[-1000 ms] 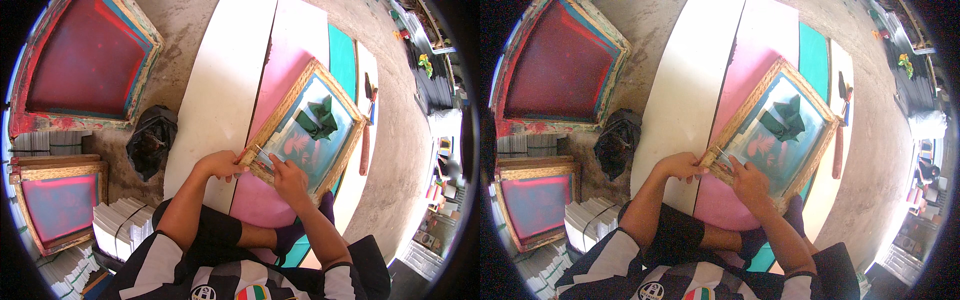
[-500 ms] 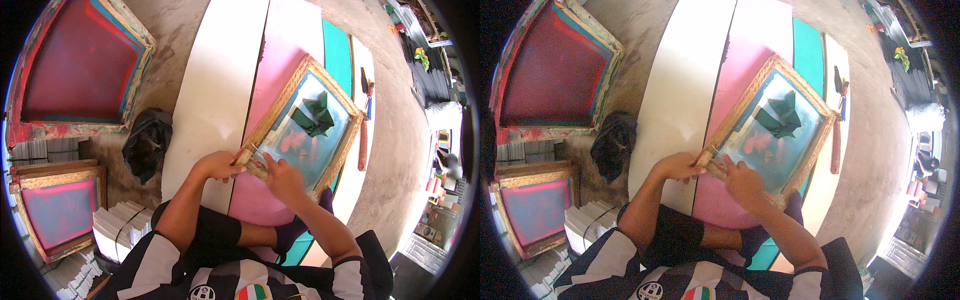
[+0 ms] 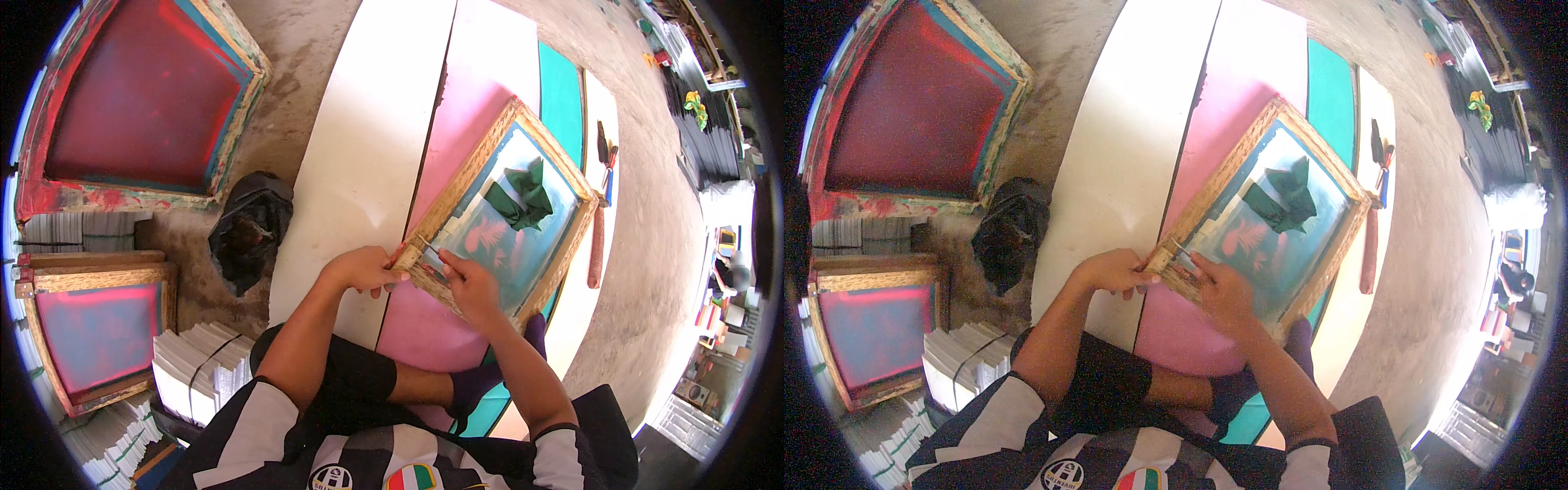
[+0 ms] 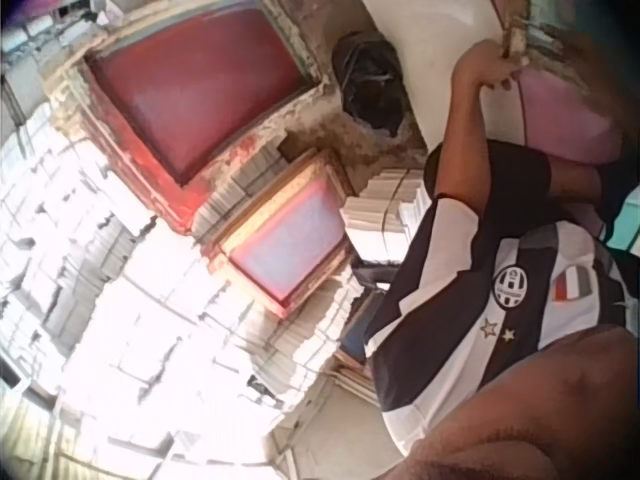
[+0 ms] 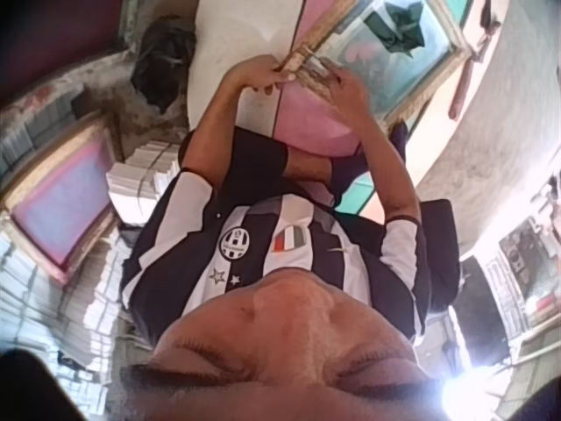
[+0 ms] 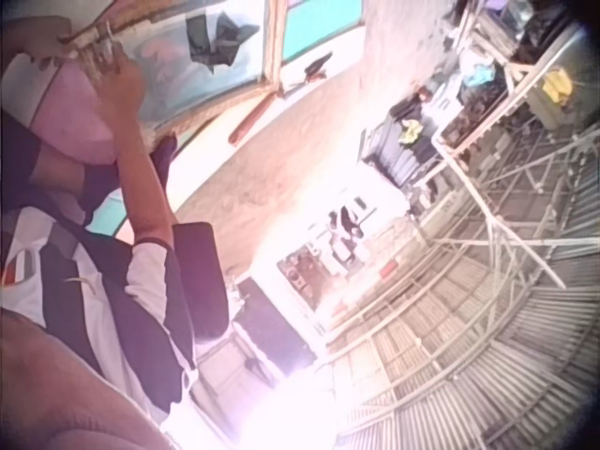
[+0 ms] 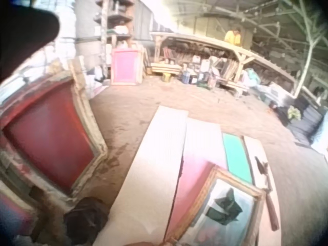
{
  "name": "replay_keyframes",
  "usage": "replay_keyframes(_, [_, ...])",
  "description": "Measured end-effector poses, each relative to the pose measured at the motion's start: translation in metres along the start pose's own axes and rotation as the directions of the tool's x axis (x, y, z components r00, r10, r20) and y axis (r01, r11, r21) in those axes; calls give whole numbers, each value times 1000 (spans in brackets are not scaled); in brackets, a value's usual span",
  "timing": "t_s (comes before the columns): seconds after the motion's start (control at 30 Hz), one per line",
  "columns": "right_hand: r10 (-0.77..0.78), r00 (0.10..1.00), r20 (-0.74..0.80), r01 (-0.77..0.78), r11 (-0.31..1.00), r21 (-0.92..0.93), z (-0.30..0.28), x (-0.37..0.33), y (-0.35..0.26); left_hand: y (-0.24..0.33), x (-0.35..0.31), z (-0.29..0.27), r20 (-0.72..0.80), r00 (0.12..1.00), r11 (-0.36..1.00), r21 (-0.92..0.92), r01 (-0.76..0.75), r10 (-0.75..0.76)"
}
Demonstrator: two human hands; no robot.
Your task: The person sits on the floor and uses a small tool to scrape or adjust the edge of a screen printing frame. The person holds the frame steady with one hand while working along the border with the other.
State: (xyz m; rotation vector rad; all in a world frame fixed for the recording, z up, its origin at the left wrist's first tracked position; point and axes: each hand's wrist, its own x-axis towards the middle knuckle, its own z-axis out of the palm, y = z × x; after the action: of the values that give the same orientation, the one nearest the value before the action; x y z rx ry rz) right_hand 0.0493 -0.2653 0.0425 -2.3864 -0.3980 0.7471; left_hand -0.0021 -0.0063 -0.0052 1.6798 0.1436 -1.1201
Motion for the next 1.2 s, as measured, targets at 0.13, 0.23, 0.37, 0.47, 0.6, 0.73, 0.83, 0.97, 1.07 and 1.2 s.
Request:
replay_keyframes(0.13, [349, 838, 420, -540, 642, 544, -29, 17, -10, -3, 3, 0, 29, 999, 1000, 12, 20, -20])
replay_keyframes(0.23, [-274, 956, -108, 283, 956, 78, -7, 8, 17, -3, 4, 0, 25, 1000, 1000, -4, -10, 10])
replay_keyframes(0.37, [-245, 966, -83, 200, 912, -359, -18, -12, -11, -4, 4, 0, 20, 1000, 1000, -3, -12, 12])
replay_keyframes(0.47, [-266, 957, -115, 198, 891, -408, -12, -17, -10, -2, 2, 0, 17, 1000, 1000, -7, -16, 16])
replay_keyframes(0.6, [-280, 958, -69, 205, 830, -519, -10, -17, -11, -3, 2, 1, 12, 1000, 1000, -17, -23, 23])
replay_keyframes(0.73, [-293, 954, 62, 243, 636, -733, -14, -19, -29, 5, -3, 1, -20, 1000, 998, 67, 2, -1])
replay_keyframes(0.83, [-313, 950, -3, 208, 638, -742, -6, -22, -28, -1, 1, 4, -31, 998, 995, 89, -54, 57])
replay_keyframes(0.97, [-311, 950, -6, 271, 838, -474, -10, -7, -3, 1, 0, 3, -37, 997, 995, 83, -62, 65])
replay_keyframes(1.07, [-242, 970, 34, 210, 753, -624, -10, -18, -23, 3, -3, 3, -36, 998, 996, 70, -54, 56])
replay_keyframes(1.2, [-165, 985, -57, 159, 983, -94, 1, -10, -1, 5, -3, 2, -32, 998, 996, 72, -52, 54])
